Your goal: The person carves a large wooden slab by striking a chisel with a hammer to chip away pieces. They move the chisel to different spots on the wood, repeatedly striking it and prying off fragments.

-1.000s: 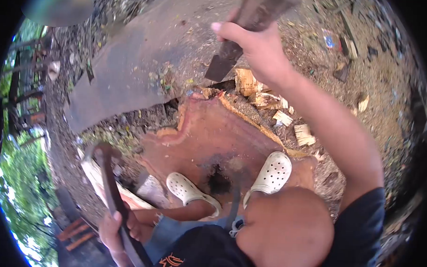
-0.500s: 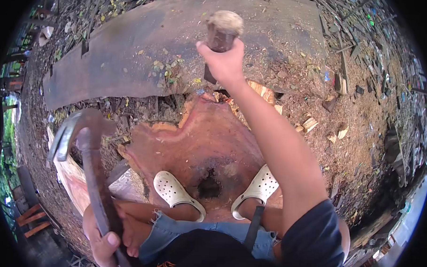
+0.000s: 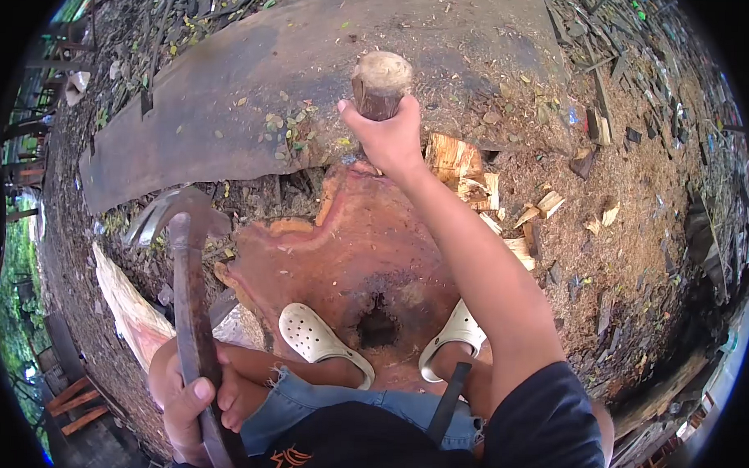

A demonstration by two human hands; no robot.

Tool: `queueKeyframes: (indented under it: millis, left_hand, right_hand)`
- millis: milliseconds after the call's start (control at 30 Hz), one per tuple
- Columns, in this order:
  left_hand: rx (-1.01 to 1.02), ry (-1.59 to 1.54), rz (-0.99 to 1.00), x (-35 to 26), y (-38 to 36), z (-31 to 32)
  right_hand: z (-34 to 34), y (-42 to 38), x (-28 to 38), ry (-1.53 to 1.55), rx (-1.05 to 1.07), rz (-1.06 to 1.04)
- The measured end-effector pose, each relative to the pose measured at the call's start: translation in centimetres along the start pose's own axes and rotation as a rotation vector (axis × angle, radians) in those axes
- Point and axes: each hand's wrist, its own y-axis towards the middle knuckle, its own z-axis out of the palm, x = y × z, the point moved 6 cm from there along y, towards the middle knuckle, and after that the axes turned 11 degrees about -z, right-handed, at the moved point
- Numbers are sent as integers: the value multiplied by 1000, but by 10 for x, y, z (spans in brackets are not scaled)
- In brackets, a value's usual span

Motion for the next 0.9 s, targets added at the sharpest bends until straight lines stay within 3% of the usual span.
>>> queueKeyframes:
  millis: [900]
  left_hand:
    - [-1, 35, -4, 0, 2, -19]
  right_hand:
    - [19, 1, 9, -12, 154, 54]
